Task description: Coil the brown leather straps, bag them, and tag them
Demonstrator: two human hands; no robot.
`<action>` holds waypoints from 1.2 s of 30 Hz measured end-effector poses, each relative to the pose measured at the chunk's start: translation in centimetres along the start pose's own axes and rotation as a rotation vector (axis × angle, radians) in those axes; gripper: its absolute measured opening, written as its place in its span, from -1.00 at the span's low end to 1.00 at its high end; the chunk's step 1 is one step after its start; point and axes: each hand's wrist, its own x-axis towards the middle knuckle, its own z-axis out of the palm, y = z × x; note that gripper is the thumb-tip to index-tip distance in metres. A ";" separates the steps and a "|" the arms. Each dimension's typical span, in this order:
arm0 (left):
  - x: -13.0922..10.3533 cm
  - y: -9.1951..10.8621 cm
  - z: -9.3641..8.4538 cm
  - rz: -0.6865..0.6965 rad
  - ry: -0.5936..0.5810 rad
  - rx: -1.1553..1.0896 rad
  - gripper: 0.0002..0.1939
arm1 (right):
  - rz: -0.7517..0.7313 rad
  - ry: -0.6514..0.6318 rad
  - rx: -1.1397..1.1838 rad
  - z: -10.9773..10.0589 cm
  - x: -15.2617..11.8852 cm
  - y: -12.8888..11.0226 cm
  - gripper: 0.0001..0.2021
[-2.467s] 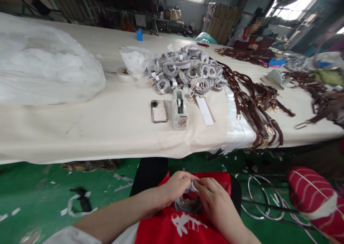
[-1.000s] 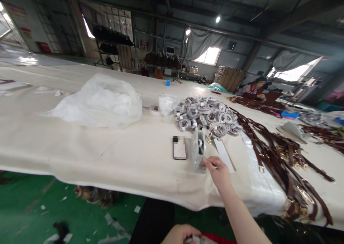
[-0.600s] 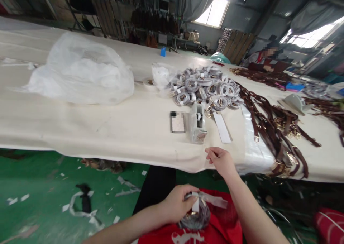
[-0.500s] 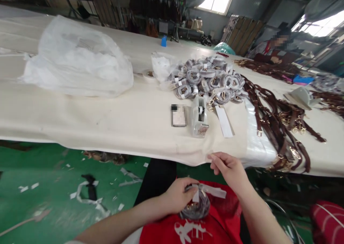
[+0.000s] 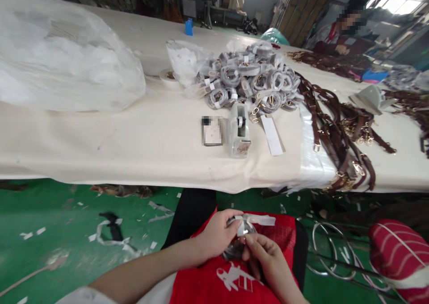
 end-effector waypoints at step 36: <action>-0.5 0.8 0.2 0.108 -0.021 0.315 -0.60 | 0.335 -0.194 0.154 -1.3 0.1 0.2 -0.64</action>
